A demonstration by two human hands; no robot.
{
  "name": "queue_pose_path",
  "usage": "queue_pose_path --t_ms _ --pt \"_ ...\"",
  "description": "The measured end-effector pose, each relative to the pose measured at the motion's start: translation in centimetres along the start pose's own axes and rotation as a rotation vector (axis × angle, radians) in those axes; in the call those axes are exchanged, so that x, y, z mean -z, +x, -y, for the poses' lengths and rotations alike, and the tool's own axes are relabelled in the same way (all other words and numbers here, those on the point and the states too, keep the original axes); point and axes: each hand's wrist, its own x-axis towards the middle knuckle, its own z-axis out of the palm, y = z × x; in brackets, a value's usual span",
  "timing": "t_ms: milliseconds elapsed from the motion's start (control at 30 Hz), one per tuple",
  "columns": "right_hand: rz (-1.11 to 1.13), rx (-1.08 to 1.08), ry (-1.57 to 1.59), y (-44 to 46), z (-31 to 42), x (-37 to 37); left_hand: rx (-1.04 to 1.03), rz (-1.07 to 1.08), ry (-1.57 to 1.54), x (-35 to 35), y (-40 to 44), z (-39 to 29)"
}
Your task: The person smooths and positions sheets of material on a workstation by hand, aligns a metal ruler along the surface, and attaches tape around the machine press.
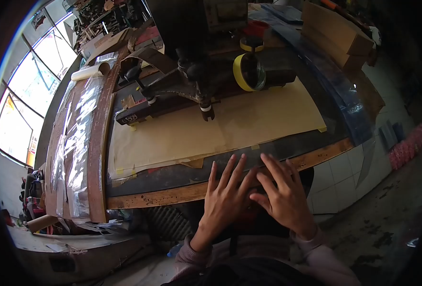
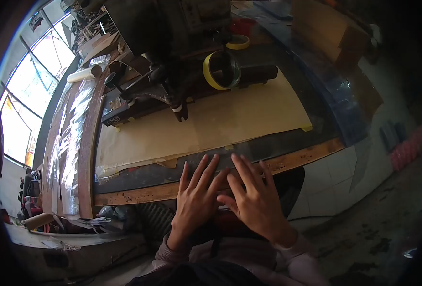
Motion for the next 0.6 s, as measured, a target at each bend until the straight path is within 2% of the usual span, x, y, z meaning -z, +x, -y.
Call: queue_pose_path --t_ms 67,167,400,600 --pt "-0.064 0.078 -0.071 1.7 -1.0 -0.7 0.032 0.02 -0.036 0.3 0.3 0.3" --pt "-0.089 0.073 -0.066 3.6 -1.3 -1.3 0.062 0.029 -0.062 0.7 1.5 1.0" --pt "-0.117 -0.017 -0.014 4.8 -0.5 -2.0 0.152 -0.19 -0.164 0.4 1.5 1.2" --pt "-0.112 -0.044 -0.14 5.4 -0.4 -2.3 0.202 -0.379 -0.243 -0.4 1.6 0.9"
